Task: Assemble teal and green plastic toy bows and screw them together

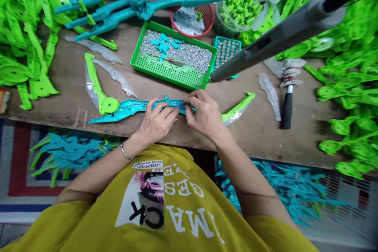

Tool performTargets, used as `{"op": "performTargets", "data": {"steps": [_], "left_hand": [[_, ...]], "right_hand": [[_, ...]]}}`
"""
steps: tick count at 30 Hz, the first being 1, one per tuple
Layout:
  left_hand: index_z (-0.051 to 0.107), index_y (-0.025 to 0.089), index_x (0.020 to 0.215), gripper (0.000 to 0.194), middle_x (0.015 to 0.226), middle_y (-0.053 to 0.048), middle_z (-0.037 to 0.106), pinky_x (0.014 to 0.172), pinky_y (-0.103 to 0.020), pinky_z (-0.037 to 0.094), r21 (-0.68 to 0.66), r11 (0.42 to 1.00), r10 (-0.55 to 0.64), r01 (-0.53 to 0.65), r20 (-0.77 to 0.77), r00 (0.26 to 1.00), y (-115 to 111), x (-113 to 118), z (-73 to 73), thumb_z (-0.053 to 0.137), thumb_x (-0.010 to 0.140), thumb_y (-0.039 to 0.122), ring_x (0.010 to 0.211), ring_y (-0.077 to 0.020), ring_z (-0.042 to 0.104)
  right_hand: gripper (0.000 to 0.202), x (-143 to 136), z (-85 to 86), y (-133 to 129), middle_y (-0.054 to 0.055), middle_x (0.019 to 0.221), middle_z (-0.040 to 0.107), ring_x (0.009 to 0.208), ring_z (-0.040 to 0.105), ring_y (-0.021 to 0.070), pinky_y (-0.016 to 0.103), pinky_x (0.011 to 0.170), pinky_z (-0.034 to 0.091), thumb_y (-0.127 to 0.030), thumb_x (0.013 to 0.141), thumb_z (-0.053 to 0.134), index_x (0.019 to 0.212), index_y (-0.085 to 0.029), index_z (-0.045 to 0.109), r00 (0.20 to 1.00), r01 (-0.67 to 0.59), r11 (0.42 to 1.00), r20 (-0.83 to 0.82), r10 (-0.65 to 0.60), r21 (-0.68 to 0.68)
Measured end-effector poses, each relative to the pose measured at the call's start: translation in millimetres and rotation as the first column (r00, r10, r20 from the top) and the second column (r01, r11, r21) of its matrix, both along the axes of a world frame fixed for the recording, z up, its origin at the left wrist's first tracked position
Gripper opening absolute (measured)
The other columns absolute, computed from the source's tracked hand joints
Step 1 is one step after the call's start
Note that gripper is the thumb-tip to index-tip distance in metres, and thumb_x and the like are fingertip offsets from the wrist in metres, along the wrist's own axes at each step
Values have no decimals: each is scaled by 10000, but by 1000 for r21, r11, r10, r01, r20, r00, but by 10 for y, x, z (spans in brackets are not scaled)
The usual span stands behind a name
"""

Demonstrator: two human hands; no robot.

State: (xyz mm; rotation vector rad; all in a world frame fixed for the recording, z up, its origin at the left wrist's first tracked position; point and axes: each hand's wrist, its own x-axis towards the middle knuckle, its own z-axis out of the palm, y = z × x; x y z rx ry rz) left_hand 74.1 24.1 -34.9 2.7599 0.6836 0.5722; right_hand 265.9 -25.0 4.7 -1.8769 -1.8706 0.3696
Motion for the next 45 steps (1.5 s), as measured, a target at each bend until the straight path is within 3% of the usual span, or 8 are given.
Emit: {"op": "performTargets", "data": {"steps": [6, 11, 17, 25, 31, 38, 40, 45], "left_hand": [[656, 169, 1254, 311, 1099, -86, 734, 1064, -494, 364, -28, 1000, -4, 4, 12, 1000, -10, 15, 2, 516, 986, 243, 1088, -251, 598], [667, 177, 1238, 305, 1112, -90, 735, 1071, -501, 354, -55, 998, 6, -6, 4, 1000, -22, 11, -17, 497, 993, 243, 1095, -253, 603], [676, 172, 1212, 296, 1107, -90, 733, 1079, -488, 345, -68, 998, 14, -14, 7, 1000, -29, 13, -17, 490, 994, 245, 1097, -254, 599], [688, 174, 1164, 267, 1087, -90, 731, 1070, -490, 350, -66, 998, 21, -20, 13, 1000, -33, 24, -30, 498, 988, 238, 1085, -254, 605], [683, 166, 1198, 301, 1257, -140, 678, 1055, -483, 381, -63, 997, 42, -41, 4, 999, -38, 45, -33, 474, 989, 225, 1129, -259, 601], [663, 207, 1240, 310, 1276, -109, 684, 1060, -550, 364, -59, 998, 17, -20, -51, 999, -36, 47, 20, 502, 975, 214, 1119, -279, 597], [665, 202, 1227, 298, 1278, -104, 686, 1057, -544, 364, -36, 999, 20, -22, -52, 998, -40, 48, 23, 502, 979, 216, 1112, -278, 597], [651, 171, 1253, 316, 1319, -112, 665, 1062, -519, 360, -34, 999, 13, -15, -51, 999, -42, 40, 10, 497, 990, 252, 1137, -282, 584]], "right_hand": [[255, 23, 23, 63, 121, 944, 602, 933, 569, 272, 433, 872, 502, -163, 745, 554, 932, -146, 727, 999, 6, 994, 36, -3, -106], [211, -45, -28, 166, 117, 920, 584, 921, 541, 267, 441, 887, 471, -229, 823, 500, 835, -164, 699, 997, 74, 981, 39, -68, -182], [186, -128, -57, 203, 146, 948, 603, 920, 535, 280, 424, 832, 460, -207, 846, 515, 834, -140, 688, 981, 108, 976, 182, -73, -189], [148, -94, -92, 208, 121, 901, 602, 871, 512, 255, 401, 798, 439, -195, 823, 540, 810, -155, 682, 985, 55, 989, 167, -31, -138], [242, -113, -19, 199, 148, 954, 642, 895, 528, 281, 440, 819, 446, -199, 854, 513, 843, -149, 750, 968, 11, 985, 251, 32, -170], [314, 171, 174, 43, 101, 979, 731, 934, 661, 243, 405, 885, 510, -163, 915, 451, 1029, -183, 743, 997, 52, 988, -53, -61, -147], [293, 248, 252, -27, 89, 1008, 749, 955, 681, 244, 404, 890, 518, -180, 925, 469, 1047, -198, 735, 992, 91, 987, -78, -102, -131], [254, 175, 256, -122, 121, 1055, 748, 982, 688, 268, 397, 895, 523, -274, 933, 545, 1065, -166, 733, 999, -21, 974, -34, 13, -227]]}}
